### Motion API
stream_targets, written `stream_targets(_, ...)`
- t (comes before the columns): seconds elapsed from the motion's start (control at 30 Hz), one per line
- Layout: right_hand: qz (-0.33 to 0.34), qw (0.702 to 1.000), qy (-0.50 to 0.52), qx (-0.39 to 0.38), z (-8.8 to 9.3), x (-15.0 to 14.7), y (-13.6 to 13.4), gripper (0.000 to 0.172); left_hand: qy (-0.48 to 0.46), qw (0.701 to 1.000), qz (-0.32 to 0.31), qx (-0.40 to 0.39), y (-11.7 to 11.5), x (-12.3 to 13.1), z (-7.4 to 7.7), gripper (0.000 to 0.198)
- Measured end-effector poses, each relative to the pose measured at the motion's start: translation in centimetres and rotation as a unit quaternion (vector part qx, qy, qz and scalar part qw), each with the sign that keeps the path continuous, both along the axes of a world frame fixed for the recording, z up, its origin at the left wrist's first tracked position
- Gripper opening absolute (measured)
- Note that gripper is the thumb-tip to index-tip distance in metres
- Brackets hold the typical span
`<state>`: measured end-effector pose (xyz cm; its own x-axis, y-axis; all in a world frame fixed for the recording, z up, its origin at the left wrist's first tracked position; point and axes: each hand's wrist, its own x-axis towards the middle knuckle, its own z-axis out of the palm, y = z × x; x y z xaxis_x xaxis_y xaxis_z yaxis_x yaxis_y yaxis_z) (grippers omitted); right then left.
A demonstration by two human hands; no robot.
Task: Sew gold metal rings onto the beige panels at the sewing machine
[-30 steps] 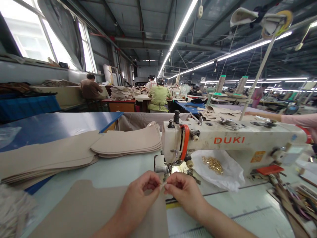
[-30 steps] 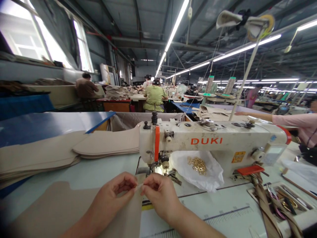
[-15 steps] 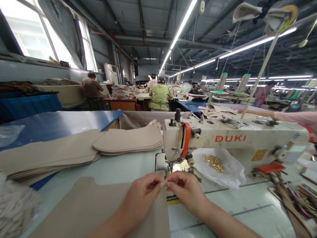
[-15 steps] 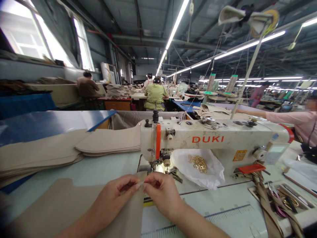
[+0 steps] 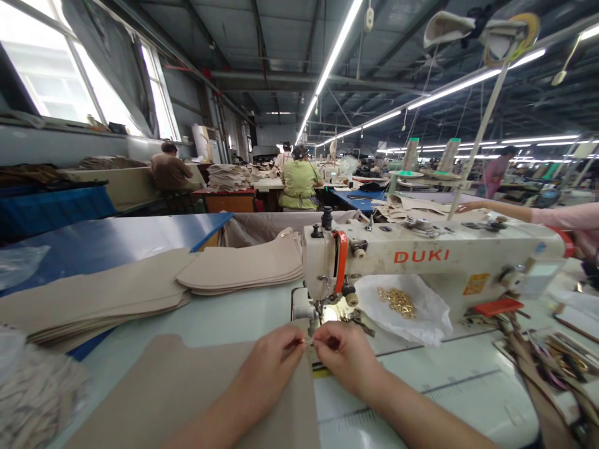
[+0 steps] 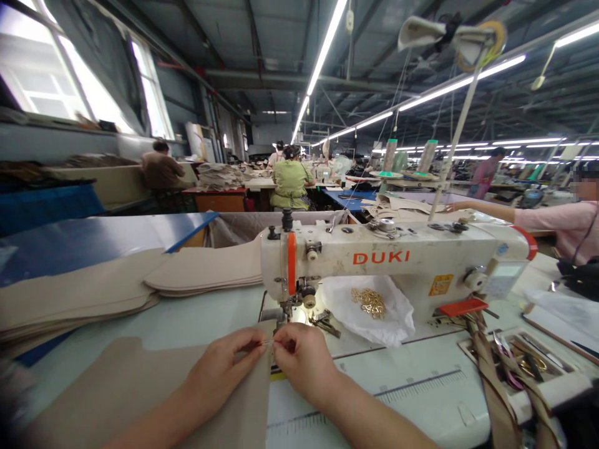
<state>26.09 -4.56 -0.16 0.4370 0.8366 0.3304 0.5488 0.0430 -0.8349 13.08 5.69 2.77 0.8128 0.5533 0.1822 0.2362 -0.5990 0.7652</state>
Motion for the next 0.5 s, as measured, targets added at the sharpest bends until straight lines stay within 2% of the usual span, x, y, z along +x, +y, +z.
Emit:
stream_targets(0.1,-0.010,0.997,0.080,-0.007,-0.1,0.4,0.0,0.010,0.031,0.999,0.008,0.027,0.6,-0.2,1.0,0.019)
stream_targets(0.17,-0.010,0.988,0.149,-0.026,-0.2,0.7,0.1,0.008,0.030,0.997,0.016,0.065,1.1,-0.7,1.1,0.025)
stream_targets(0.23,-0.008,0.979,0.198,-0.049,-0.3,1.0,0.3,0.007,0.024,0.993,0.004,0.112,1.4,-1.3,0.3,0.027)
stream_targets(0.4,0.014,0.958,0.250,-0.141,0.6,1.3,1.2,0.008,0.003,0.978,-0.016,0.209,1.1,-2.2,-2.9,0.030)
stream_targets(0.5,0.027,0.943,0.264,-0.200,1.6,1.0,1.8,0.014,-0.017,0.971,-0.017,0.238,0.8,-2.2,-3.6,0.031)
